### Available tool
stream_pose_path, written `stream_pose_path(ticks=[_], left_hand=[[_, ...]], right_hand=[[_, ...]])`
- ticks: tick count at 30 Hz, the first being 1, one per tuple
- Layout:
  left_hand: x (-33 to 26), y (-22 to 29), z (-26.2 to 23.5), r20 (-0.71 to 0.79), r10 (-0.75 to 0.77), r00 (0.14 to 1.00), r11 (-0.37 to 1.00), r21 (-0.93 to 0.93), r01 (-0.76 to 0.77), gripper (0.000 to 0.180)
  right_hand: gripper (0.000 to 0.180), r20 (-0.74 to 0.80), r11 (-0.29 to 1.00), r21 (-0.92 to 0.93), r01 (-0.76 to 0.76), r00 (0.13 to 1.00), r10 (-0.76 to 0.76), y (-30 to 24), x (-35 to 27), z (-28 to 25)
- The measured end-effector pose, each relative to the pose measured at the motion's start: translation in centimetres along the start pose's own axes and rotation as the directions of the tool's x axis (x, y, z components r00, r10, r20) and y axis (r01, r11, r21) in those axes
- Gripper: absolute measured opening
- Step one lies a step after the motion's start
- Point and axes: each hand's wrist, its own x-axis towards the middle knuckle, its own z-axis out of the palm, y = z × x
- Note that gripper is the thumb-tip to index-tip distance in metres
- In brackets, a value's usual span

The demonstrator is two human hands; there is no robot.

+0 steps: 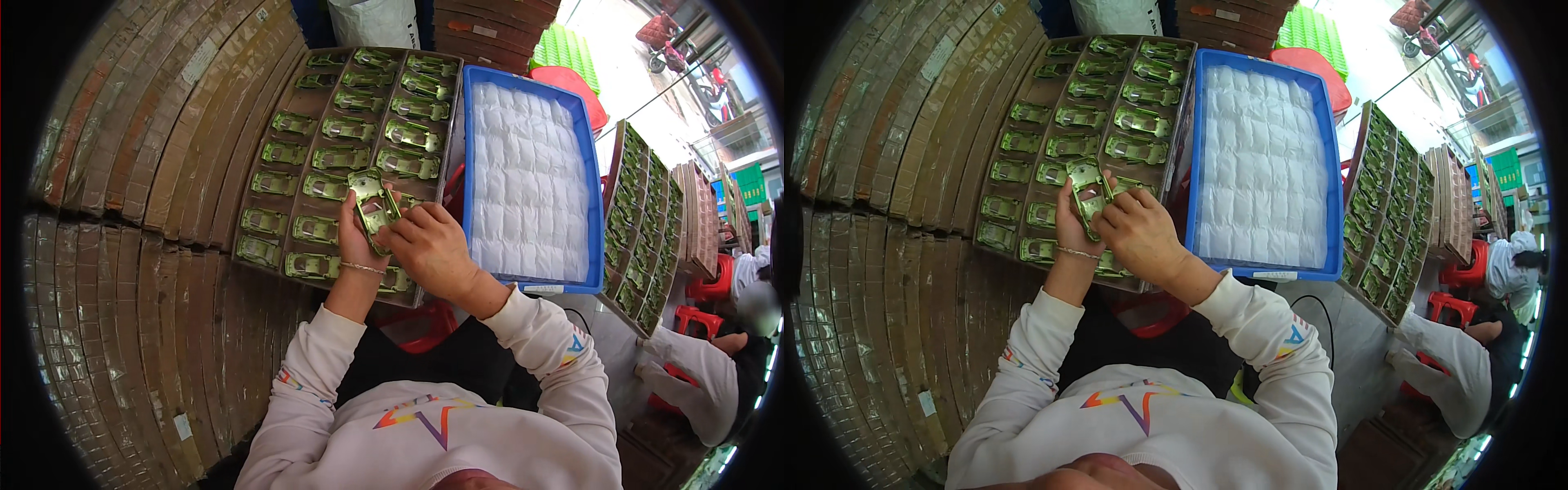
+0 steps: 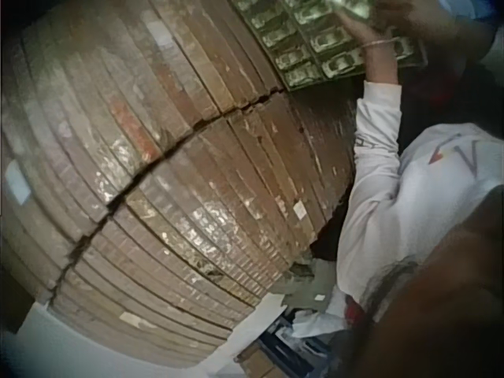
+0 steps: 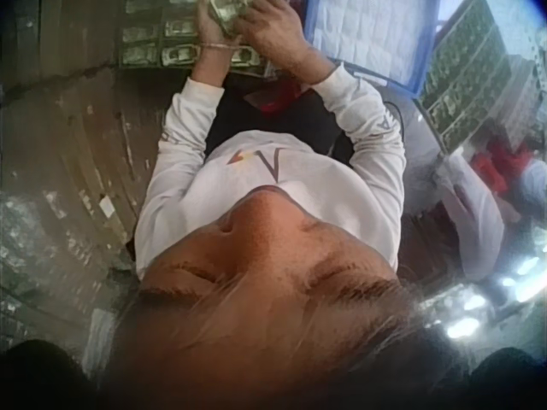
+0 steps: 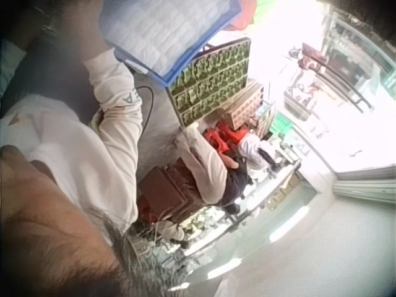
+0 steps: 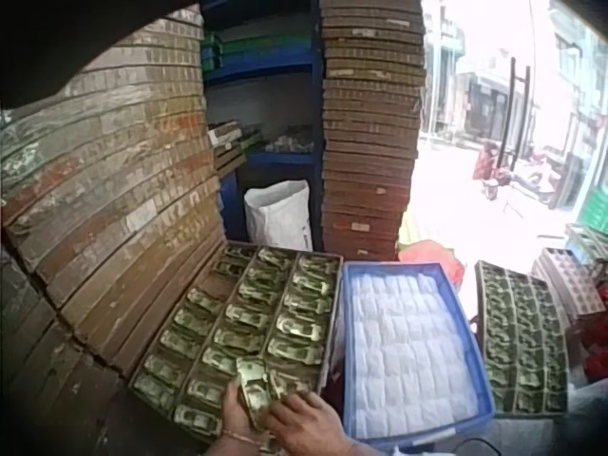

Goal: The person assembles toy cars by taking plastic window inserts from a container, pressing them into toy car shells by hand, and returning the assembled car shells to a tray.

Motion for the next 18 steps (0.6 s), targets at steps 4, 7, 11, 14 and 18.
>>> stream_pose_path(ticks=[4,7,11,14,18], left_hand=[[-0.4,-0.4,0.7,-0.042,0.028,0.999,0.998,-0.047,-0.03,0.054],[-0.8,-0.4,1.5,-0.091,0.036,0.995,0.997,-0.064,-0.042,0.051],[-0.5,-0.5,0.4,-0.03,0.078,0.996,0.997,-0.027,-0.079,0.052],[-0.6,-0.3,0.7,-0.029,0.074,0.997,0.997,0.006,-0.074,0.051],[-0.8,-0.5,1.5,-0.026,0.064,0.998,0.998,-0.025,-0.064,0.051]], right_hand=[[0.016,-0.02,0.999,-0.032,0.027,0.999,-0.027,-0.5,-0.2,-0.5],[0.016,-0.055,0.999,-0.044,0.03,0.998,-0.032,-0.5,-0.3,-0.8],[0.016,-0.042,0.999,-0.036,0.033,0.999,-0.034,-0.4,-0.2,-0.8],[0.016,-0.034,0.999,-0.047,0.026,0.999,-0.028,-0.5,-0.3,-0.7],[0.017,-0.082,0.999,-0.051,0.008,0.997,-0.012,-0.4,-0.4,-0.9]])
